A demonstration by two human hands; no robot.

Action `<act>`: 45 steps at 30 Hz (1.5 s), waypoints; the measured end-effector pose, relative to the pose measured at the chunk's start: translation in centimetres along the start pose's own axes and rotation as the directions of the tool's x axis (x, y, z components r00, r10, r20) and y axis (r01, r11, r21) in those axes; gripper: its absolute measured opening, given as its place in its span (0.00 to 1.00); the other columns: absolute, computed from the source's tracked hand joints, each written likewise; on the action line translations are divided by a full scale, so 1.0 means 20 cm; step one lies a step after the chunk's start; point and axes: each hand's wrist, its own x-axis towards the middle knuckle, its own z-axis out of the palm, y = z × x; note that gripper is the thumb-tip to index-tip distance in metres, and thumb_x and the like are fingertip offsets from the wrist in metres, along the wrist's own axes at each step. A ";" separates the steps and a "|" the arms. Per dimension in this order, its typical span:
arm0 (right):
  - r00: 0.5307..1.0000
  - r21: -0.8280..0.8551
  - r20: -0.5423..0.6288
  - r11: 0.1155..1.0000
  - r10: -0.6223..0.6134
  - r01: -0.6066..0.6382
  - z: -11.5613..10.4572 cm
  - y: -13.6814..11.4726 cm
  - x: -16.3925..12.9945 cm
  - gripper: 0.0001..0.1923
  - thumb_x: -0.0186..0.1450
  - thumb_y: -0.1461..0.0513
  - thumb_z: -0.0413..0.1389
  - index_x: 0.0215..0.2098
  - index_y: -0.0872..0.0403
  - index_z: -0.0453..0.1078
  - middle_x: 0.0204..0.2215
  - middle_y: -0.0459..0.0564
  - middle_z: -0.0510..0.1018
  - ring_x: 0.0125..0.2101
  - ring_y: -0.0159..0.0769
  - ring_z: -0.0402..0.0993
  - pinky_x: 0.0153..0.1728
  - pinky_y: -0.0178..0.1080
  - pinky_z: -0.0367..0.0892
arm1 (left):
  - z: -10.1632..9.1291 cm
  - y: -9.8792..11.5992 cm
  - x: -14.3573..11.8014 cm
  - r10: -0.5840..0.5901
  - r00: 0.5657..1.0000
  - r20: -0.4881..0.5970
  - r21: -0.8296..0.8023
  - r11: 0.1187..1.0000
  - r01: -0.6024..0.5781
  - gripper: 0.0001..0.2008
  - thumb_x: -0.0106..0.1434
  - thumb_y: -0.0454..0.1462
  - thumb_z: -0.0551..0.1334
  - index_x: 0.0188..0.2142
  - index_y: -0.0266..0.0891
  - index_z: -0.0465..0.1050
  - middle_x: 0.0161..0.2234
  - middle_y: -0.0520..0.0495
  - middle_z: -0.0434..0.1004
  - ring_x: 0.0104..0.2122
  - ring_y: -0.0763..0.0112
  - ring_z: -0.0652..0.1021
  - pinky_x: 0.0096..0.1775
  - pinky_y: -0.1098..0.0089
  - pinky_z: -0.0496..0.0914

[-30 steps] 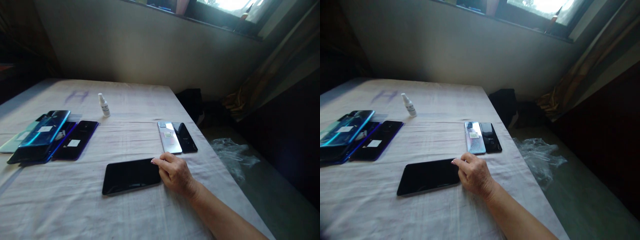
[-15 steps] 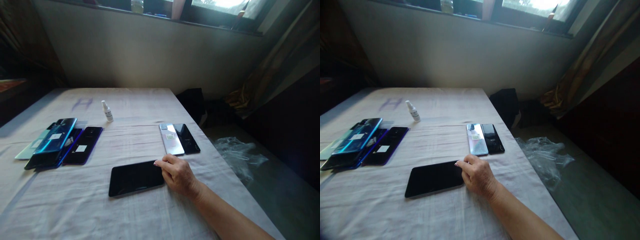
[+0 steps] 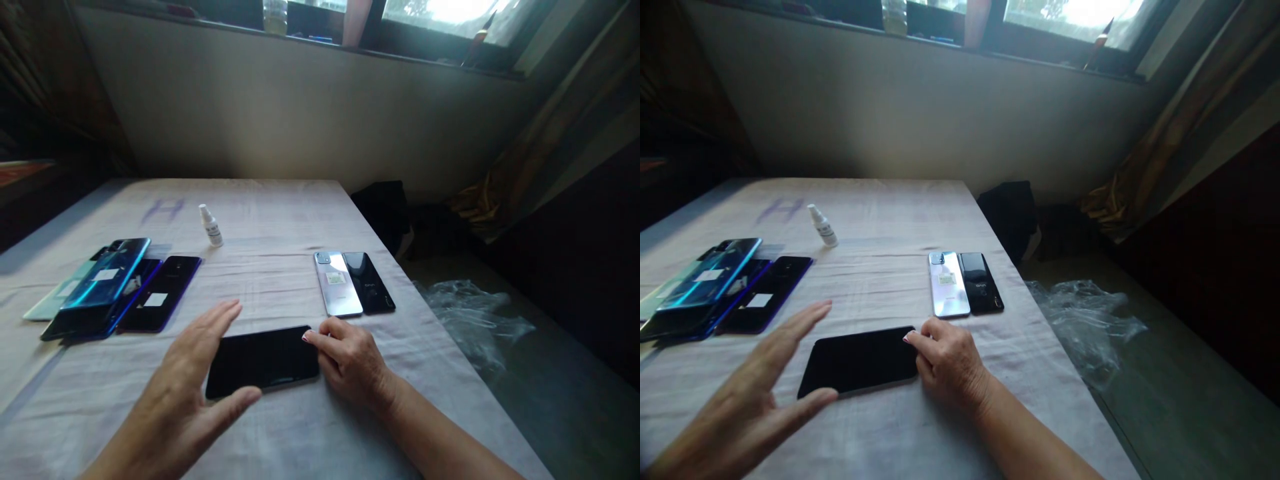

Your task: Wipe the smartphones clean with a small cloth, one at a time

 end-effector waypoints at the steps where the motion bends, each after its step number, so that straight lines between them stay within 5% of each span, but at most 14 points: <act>1: 1.000 0.002 0.008 1.000 -0.006 0.006 0.00 0.00 0.00 0.18 0.62 0.70 0.51 0.46 0.54 0.76 0.34 0.50 0.78 0.30 0.35 0.75 0.31 0.34 0.70 | 0.04 -0.01 0.01 0.071 0.997 0.003 0.017 0.997 -0.071 0.41 0.67 0.62 0.52 0.71 0.45 0.49 0.65 0.37 0.64 0.60 0.46 0.71 0.56 0.50 0.70; 6: 0.999 -0.046 0.010 0.998 0.045 -0.044 0.02 0.01 0.03 0.18 0.64 0.71 0.49 0.48 0.54 0.76 0.34 0.50 0.77 0.31 0.35 0.75 0.32 0.34 0.71 | 0.21 -0.11 -0.09 0.067 0.997 0.036 0.133 0.989 -0.071 0.45 0.65 0.61 0.55 0.72 0.40 0.45 0.65 0.33 0.65 0.61 0.42 0.70 0.58 0.44 0.66; 11: 1.000 -0.052 -0.005 0.999 0.004 -0.005 0.01 0.00 0.01 0.18 0.65 0.71 0.49 0.49 0.56 0.75 0.33 0.51 0.77 0.30 0.35 0.75 0.30 0.34 0.70 | 0.27 -0.15 -0.17 0.014 0.999 0.040 0.101 0.995 -0.018 0.45 0.64 0.57 0.59 0.72 0.41 0.44 0.65 0.36 0.66 0.61 0.44 0.71 0.59 0.46 0.65; 39: 0.996 -0.160 0.049 0.985 0.079 -0.071 0.02 -0.08 -0.02 0.21 0.62 0.73 0.53 0.49 0.53 0.76 0.36 0.50 0.78 0.32 0.34 0.76 0.33 0.33 0.72 | 0.29 -0.13 -0.12 0.057 0.997 0.043 0.083 0.995 -0.060 0.37 0.63 0.49 0.62 0.66 0.36 0.54 0.62 0.31 0.69 0.61 0.45 0.71 0.60 0.44 0.64; 45: 0.998 -0.101 -0.024 0.993 0.058 -0.060 0.04 -0.07 -0.03 0.20 0.62 0.72 0.51 0.48 0.53 0.77 0.34 0.49 0.77 0.32 0.34 0.75 0.33 0.34 0.71 | 0.29 -0.13 -0.13 0.044 0.999 0.027 0.071 0.996 -0.046 0.38 0.63 0.50 0.63 0.67 0.39 0.52 0.62 0.34 0.69 0.61 0.46 0.71 0.61 0.46 0.62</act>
